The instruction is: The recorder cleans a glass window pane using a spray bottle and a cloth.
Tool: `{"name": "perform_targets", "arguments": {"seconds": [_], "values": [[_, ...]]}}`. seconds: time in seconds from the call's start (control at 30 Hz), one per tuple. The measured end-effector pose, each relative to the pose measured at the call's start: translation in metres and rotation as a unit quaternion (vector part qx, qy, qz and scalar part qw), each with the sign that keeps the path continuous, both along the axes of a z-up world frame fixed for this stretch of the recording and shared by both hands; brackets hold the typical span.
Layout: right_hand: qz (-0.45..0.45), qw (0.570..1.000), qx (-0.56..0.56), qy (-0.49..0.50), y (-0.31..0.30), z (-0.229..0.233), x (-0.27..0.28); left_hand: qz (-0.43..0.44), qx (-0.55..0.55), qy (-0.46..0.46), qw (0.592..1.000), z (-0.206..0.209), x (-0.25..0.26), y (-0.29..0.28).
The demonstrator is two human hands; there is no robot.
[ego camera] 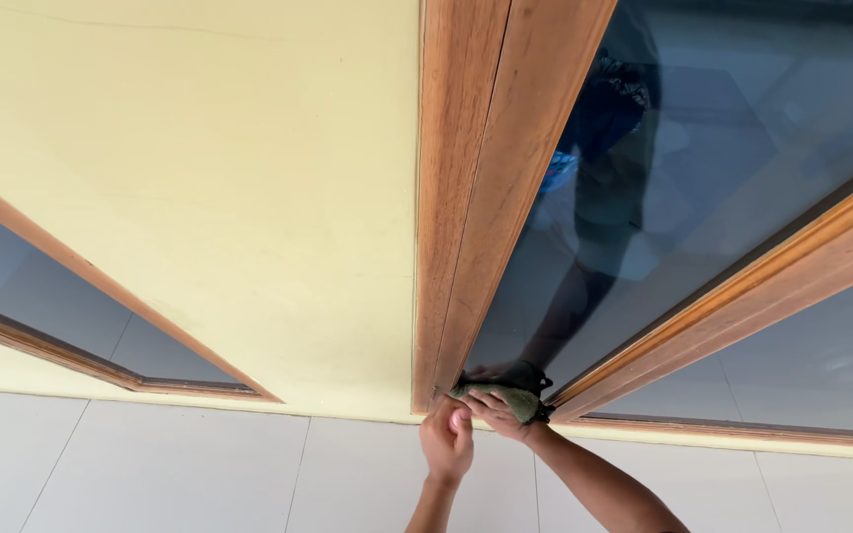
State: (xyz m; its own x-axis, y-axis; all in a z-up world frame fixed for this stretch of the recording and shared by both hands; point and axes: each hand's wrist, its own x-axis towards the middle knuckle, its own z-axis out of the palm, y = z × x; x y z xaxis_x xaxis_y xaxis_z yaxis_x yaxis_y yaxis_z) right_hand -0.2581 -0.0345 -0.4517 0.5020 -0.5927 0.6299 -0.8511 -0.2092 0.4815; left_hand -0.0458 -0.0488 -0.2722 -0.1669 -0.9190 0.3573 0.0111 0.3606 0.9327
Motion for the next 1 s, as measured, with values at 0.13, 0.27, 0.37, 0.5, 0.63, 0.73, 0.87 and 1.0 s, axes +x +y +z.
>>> {"name": "perform_targets", "arguments": {"seconds": [0.13, 0.27, 0.37, 0.5, 0.63, 0.73, 0.87, 1.0], "values": [[0.002, 0.932, 0.356, 0.065, 0.01, -0.034, -0.014, -0.026, -0.008, -0.077, 0.997, -0.017, -0.001, 0.005], [0.116, 0.796, 0.517, -0.292, 0.027, -0.065, -0.032, -0.036, -0.057, -0.099, 0.993, -0.016, 0.011, 0.016], [-0.027, 0.637, 0.587, -0.499, 0.065, -0.015, -0.059, -0.021, -0.009, -0.119, 0.993, -0.01, 0.011, 0.007], [-0.167, 0.761, 0.478, 0.404, 0.085, 0.138, -0.043, -0.006, 0.025, -0.108, 0.994, 0.02, 0.008, 0.005], [-0.178, 0.832, 0.299, 0.431, 0.093, 0.251, -0.068, -0.008, -0.017, -0.073, 0.997, 0.061, -0.003, 0.0], [-0.175, 0.95, 0.117, 0.23, 0.108, 0.359, -0.097, -0.006, -0.061, -0.018, 0.998, 0.102, -0.009, -0.009], [-0.18, 0.975, -0.111, 0.065, 0.089, 0.441, -0.091, -0.03, -0.037, 0.06, 0.997, 0.151, -0.009, -0.014], [-0.222, 0.973, -0.042, 0.054, 0.053, 0.282, -0.104, -0.005, -0.089, 0.102, 0.991, 0.174, -0.004, -0.023]]}}
